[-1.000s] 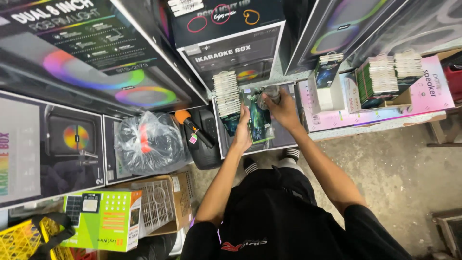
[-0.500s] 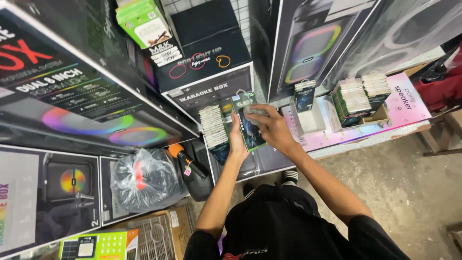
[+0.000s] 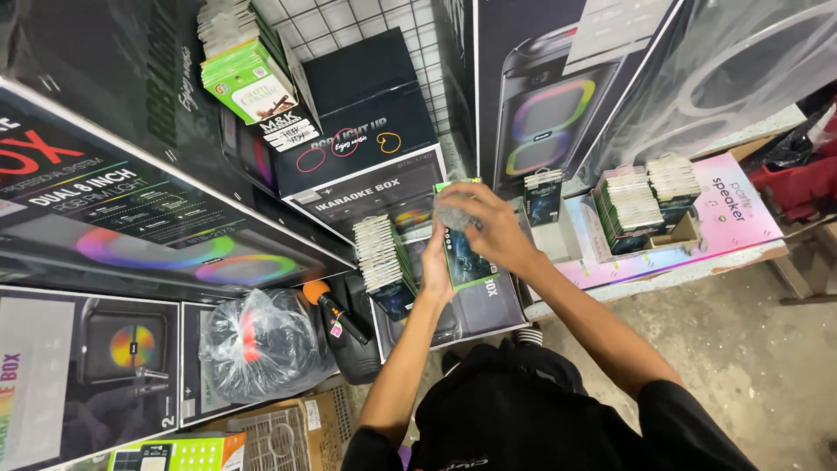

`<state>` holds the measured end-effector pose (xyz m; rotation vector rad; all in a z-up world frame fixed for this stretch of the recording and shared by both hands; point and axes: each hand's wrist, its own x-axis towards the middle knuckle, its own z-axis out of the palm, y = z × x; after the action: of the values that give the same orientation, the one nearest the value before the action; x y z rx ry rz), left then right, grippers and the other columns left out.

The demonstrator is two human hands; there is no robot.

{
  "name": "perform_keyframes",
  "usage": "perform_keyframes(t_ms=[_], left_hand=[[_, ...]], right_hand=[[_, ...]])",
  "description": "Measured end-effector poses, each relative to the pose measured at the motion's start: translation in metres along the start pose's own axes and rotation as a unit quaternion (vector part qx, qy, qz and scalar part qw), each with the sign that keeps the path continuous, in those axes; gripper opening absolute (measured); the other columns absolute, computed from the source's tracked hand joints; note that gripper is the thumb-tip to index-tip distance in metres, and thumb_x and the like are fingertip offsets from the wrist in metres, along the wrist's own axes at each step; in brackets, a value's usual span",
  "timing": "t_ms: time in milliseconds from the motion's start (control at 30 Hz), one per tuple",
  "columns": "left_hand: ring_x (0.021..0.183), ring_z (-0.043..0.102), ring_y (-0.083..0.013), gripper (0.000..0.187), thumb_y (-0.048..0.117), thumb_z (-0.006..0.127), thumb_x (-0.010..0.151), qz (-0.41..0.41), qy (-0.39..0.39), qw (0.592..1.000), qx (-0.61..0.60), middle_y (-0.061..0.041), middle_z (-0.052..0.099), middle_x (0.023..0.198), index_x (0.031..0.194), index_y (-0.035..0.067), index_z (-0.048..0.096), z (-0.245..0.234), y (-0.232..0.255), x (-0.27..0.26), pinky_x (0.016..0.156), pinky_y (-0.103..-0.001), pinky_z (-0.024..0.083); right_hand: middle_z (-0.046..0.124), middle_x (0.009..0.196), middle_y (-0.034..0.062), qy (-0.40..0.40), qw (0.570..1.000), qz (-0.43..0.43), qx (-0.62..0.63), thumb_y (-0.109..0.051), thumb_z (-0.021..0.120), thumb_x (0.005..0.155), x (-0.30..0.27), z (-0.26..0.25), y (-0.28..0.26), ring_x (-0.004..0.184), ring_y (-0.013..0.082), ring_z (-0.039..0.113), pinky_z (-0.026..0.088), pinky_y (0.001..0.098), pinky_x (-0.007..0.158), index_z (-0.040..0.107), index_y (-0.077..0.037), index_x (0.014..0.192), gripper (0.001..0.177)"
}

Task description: The person wipes the surface of small rectangular boxes with a grey cloth. They pick up a box, wipe it, and place it back on a shelf among other similar boxes and larger speaker boxes.

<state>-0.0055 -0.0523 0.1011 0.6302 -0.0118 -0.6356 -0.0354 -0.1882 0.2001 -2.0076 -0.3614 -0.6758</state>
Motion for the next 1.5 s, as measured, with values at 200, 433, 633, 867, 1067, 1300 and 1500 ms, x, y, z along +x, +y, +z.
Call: perform_keyframes(t_ms=[200,433,633,867,1067,1300,1500], left_hand=[[0.126,0.057,-0.0173,0.055,0.039,0.043,0.109,0.119,0.015,0.992,0.046,-0.003,0.056,0.142,0.16,0.02,0.033,0.018,0.019,0.003,0.106,-0.035,0.049],[0.125,0.054,-0.0245,0.054,0.038,0.039,0.111,0.163,0.013,0.987,-0.001,-0.01,0.054,0.142,0.16,0.019,0.031,0.017,0.034,0.009,0.108,-0.041,0.043],[0.137,0.052,-0.0204,0.055,0.035,0.039,0.112,0.184,0.096,0.976,0.059,-0.006,0.051,0.154,0.164,0.018,0.031,0.02,0.042,0.009,0.116,-0.037,0.041],[0.115,0.067,-0.0342,0.049,0.046,0.033,0.11,0.212,-0.01,0.977,0.026,-0.019,0.057,0.141,0.151,0.019,0.034,0.042,0.069,-0.01,0.099,-0.048,0.056],[0.114,0.065,-0.0279,0.048,0.043,0.041,0.108,0.21,0.126,0.955,0.169,-0.011,0.059,0.134,0.147,0.017,0.036,0.018,0.058,-0.001,0.096,-0.043,0.056],[0.129,0.061,-0.0279,0.051,0.042,0.044,0.119,0.115,0.011,0.988,0.099,-0.016,0.063,0.14,0.147,0.001,0.054,-0.016,0.027,0.012,0.109,-0.043,0.054],[0.104,0.068,-0.0409,0.081,0.075,0.017,0.096,0.082,-0.019,0.994,-0.075,-0.021,0.065,0.129,0.148,0.017,0.042,0.044,0.067,-0.004,0.088,-0.051,0.058]], right_hand=[[0.061,0.13,0.0128,0.029,0.998,0.05,-0.025,0.018,0.054,0.072,-0.005,0.006,0.02,0.121,0.0315,0.066,0.055,0.0371,0.102,0.069,-0.007,0.127,0.063],[0.063,0.127,0.0137,-0.054,0.998,0.005,0.019,0.014,0.057,0.071,-0.007,0.011,0.009,0.121,0.0319,0.065,0.053,0.0377,0.102,0.07,-0.009,0.125,0.06],[0.063,0.126,0.0126,-0.008,0.997,0.082,0.01,0.011,0.061,0.072,-0.019,0.024,0.002,0.119,0.0294,0.065,0.053,0.0356,0.103,0.072,-0.01,0.124,0.057],[0.066,0.122,0.013,-0.042,0.998,0.018,0.032,0.008,0.069,0.073,-0.027,0.011,0.009,0.116,0.0292,0.066,0.053,0.0355,0.102,0.072,-0.009,0.121,0.051],[0.07,0.117,0.0087,0.013,0.948,0.209,0.239,0.001,0.073,0.09,-0.014,-0.004,0.023,0.106,0.0172,0.067,0.054,0.0282,0.094,0.069,-0.006,0.126,0.036],[0.065,0.128,0.0108,-0.033,0.979,0.085,0.181,0.006,0.076,0.084,-0.013,0.0,-0.012,0.118,0.0188,0.065,0.052,0.03,0.101,0.07,-0.003,0.123,0.041],[0.067,0.126,0.0089,-0.152,0.979,0.011,0.138,0.009,0.071,0.074,-0.024,-0.009,-0.032,0.118,0.0239,0.067,0.052,0.0338,0.104,0.074,-0.006,0.118,0.046]])
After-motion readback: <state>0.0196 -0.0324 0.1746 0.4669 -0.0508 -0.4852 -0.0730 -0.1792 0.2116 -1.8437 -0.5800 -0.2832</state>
